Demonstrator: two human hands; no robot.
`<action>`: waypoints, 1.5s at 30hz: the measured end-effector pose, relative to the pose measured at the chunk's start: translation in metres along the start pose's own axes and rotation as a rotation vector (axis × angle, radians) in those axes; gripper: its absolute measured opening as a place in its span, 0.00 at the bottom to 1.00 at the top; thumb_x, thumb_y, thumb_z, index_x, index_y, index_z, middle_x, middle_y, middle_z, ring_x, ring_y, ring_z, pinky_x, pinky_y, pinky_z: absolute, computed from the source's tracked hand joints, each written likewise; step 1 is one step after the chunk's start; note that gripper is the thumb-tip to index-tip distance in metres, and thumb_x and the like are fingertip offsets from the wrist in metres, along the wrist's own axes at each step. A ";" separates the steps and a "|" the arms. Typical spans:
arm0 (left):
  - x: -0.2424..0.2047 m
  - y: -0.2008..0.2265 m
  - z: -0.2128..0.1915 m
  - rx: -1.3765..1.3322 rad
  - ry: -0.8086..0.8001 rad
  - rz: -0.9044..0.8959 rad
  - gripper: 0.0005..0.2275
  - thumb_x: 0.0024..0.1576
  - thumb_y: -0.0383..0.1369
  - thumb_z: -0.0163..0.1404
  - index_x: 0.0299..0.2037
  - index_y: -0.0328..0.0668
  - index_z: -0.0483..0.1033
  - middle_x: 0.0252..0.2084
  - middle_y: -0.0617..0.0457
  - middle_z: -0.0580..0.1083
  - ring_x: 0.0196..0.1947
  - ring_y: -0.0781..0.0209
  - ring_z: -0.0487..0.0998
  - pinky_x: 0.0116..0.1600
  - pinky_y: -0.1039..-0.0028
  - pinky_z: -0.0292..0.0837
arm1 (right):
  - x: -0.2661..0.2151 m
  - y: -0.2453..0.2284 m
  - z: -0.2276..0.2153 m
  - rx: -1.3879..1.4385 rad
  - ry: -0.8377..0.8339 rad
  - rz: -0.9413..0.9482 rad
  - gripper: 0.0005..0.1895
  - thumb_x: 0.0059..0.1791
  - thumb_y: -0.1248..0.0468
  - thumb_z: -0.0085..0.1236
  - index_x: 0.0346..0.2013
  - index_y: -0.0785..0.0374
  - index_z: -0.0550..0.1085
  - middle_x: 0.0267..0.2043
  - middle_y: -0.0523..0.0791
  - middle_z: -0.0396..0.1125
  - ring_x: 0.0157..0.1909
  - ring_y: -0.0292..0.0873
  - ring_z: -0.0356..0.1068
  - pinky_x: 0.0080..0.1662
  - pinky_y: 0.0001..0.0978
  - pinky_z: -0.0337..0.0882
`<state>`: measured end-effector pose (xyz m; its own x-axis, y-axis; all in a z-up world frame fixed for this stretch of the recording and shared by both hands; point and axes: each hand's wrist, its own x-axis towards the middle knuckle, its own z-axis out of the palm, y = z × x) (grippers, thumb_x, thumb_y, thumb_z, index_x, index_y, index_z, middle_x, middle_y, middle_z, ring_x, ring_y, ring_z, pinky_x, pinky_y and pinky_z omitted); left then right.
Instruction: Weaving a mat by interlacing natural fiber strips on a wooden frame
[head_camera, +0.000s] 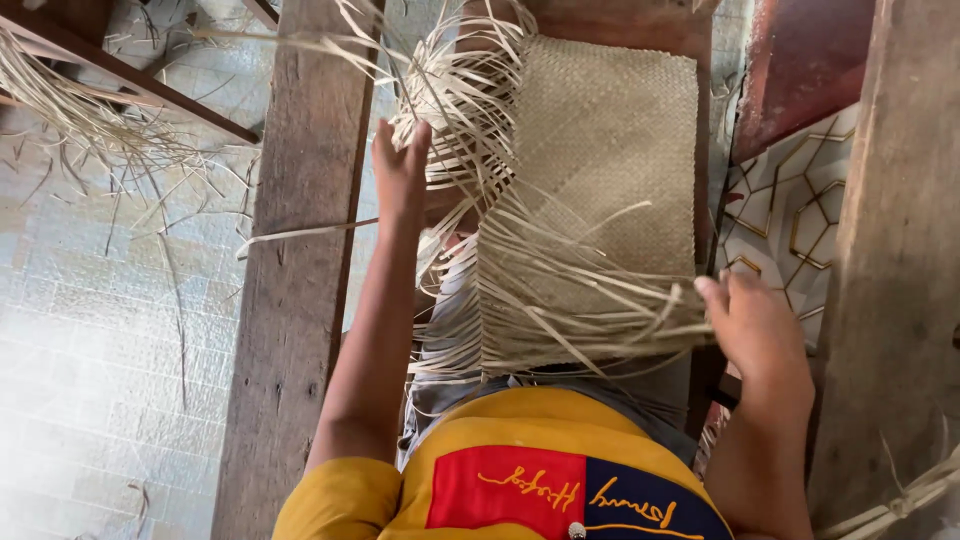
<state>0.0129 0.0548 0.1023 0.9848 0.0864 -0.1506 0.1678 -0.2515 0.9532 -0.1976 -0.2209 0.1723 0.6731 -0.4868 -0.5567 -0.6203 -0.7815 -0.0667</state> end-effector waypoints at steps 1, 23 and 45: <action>-0.015 -0.010 0.001 0.002 -0.005 -0.001 0.40 0.47 0.54 0.42 0.61 0.32 0.42 0.63 0.37 0.48 0.61 0.48 0.53 0.59 0.59 0.58 | 0.008 0.005 0.003 0.002 -0.002 0.004 0.23 0.55 0.50 0.26 0.38 0.65 0.66 0.26 0.46 0.60 0.25 0.42 0.60 0.27 0.33 0.61; -0.036 -0.107 0.015 0.369 -0.245 0.837 0.10 0.43 0.29 0.55 0.36 0.52 0.74 0.38 0.55 0.69 0.35 0.49 0.71 0.39 0.65 0.69 | 0.149 -0.127 0.121 0.202 0.716 -1.155 0.17 0.46 0.70 0.44 0.50 0.64 0.66 0.51 0.49 0.60 0.54 0.50 0.60 0.53 0.44 0.62; -0.079 -0.122 -0.004 0.436 -0.180 0.020 0.08 0.49 0.37 0.47 0.34 0.50 0.77 0.33 0.50 0.74 0.36 0.46 0.75 0.40 0.62 0.69 | 0.137 -0.134 0.124 -0.069 0.702 -1.071 0.18 0.52 0.62 0.39 0.55 0.62 0.62 0.58 0.49 0.56 0.60 0.47 0.55 0.56 0.45 0.57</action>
<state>-0.0858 0.0830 -0.0013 0.9737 -0.0816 -0.2128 0.1134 -0.6364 0.7630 -0.0721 -0.1348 0.0019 0.9009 0.3106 0.3031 0.3678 -0.9171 -0.1534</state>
